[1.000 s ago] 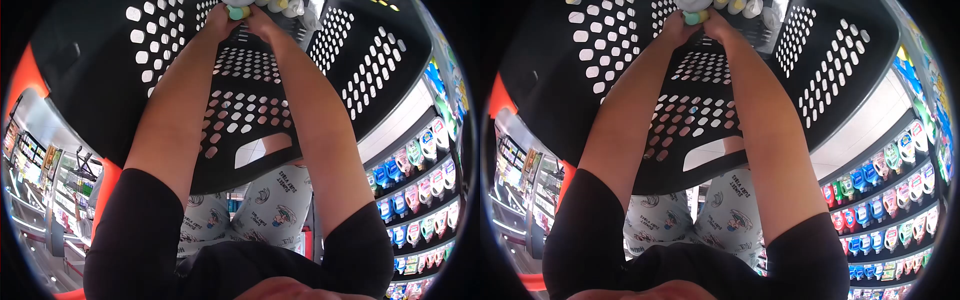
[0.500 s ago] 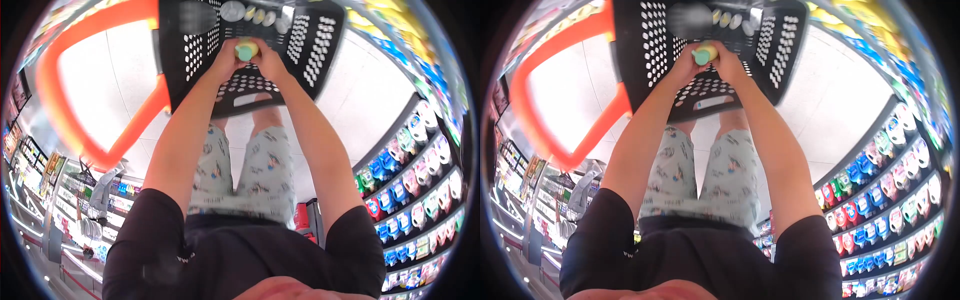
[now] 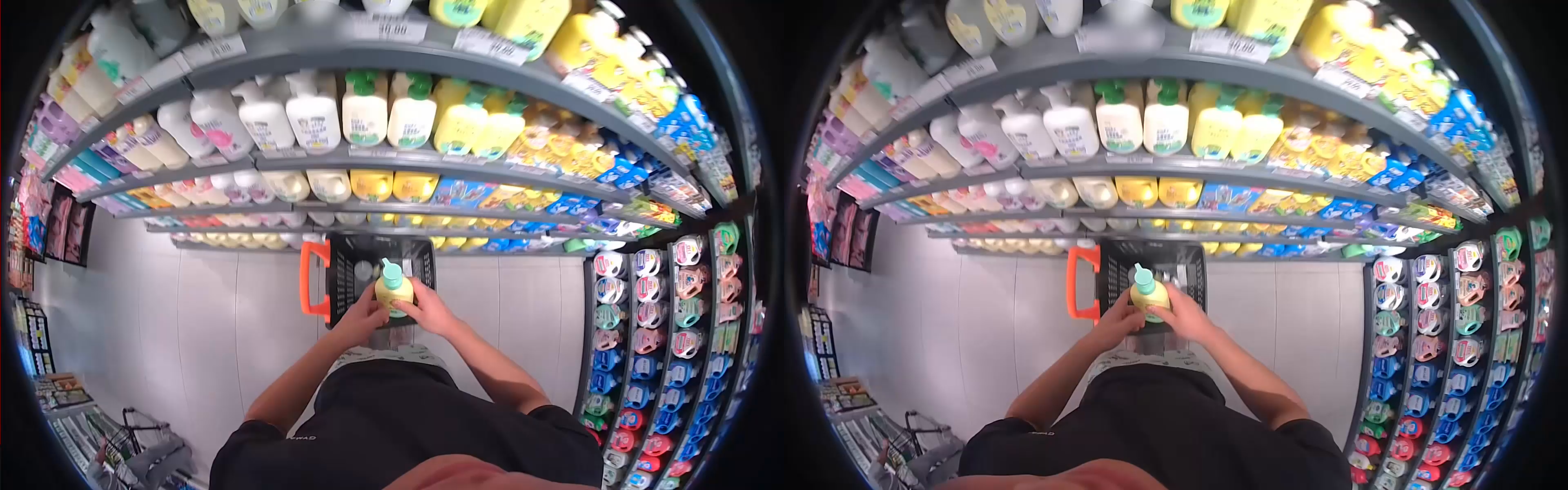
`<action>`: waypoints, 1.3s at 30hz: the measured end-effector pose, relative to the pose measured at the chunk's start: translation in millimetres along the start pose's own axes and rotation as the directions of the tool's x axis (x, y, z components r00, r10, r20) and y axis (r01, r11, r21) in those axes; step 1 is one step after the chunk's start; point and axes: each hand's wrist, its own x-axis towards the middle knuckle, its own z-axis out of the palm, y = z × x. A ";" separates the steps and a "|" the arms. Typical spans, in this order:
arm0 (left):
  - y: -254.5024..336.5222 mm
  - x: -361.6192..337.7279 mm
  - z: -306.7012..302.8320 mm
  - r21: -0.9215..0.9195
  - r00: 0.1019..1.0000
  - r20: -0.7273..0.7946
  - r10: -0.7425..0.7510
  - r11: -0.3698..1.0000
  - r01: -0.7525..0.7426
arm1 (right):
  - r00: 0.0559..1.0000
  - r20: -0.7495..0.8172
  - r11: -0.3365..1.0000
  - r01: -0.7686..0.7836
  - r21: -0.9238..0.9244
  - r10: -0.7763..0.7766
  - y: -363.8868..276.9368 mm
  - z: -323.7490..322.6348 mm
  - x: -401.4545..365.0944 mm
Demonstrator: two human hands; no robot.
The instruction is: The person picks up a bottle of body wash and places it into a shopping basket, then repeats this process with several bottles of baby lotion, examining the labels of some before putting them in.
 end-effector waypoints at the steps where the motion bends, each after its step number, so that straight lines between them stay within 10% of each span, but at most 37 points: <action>1: 30.7 -19.6 7.7 0.272 0.999 -0.032 0.003 0.962 0.006 | 0.998 -0.031 0.998 -0.054 0.034 0.055 -12.5 4.1 -7.8; 5: 28.2 -42.5 27.8 0.826 0.782 -0.061 0.620 0.472 -0.310 | 0.944 -0.323 0.980 0.123 0.155 -0.067 -43.1 17.6 -14.2; 11: 84.6 -39.1 49.9 0.758 0.656 -0.227 0.720 0.554 -0.345 | 0.851 -0.500 0.966 0.242 0.096 -0.163 -106.9 21.6 -4.7; 13: 95.2 -33.3 27.0 0.543 0.722 -0.152 0.675 0.667 -0.510 | 0.850 -0.475 0.901 0.368 0.228 -0.227 -133.3 16.3 -13.2; 16: 132.4 -62.1 17.2 0.018 0.829 -0.036 0.558 0.830 -0.558 | 0.752 -0.392 0.841 0.524 -0.132 -0.530 -161.6 -5.0 -24.4; 23: 146.6 -73.9 14.5 -0.076 0.903 0.008 0.429 0.901 -0.427 | 0.926 -0.294 0.785 0.360 0.504 -0.237 -157.8 -14.2 -27.6; 29: 160.3 -67.6 39.5 -0.169 0.842 -0.043 0.537 0.827 -0.536 | 0.909 -0.357 0.782 0.379 0.495 -0.215 -157.9 -25.8 -28.1; 32: 146.9 -53.6 54.0 0.540 0.611 -0.170 0.773 0.592 -0.599 | 0.832 -0.484 0.826 0.458 0.329 -0.269 -171.0 -17.0 -31.2; 35: 161.9 -54.5 62.3 0.366 0.638 -0.094 0.765 0.622 -0.692 | 0.793 -0.445 0.860 0.502 0.091 -0.416 -179.2 -24.3 -40.8; 39: 154.7 -42.6 29.9 -0.178 0.885 0.109 0.453 0.885 -0.431 | 0.845 -0.361 0.819 0.501 0.279 -0.394 -175.1 -36.7 -43.2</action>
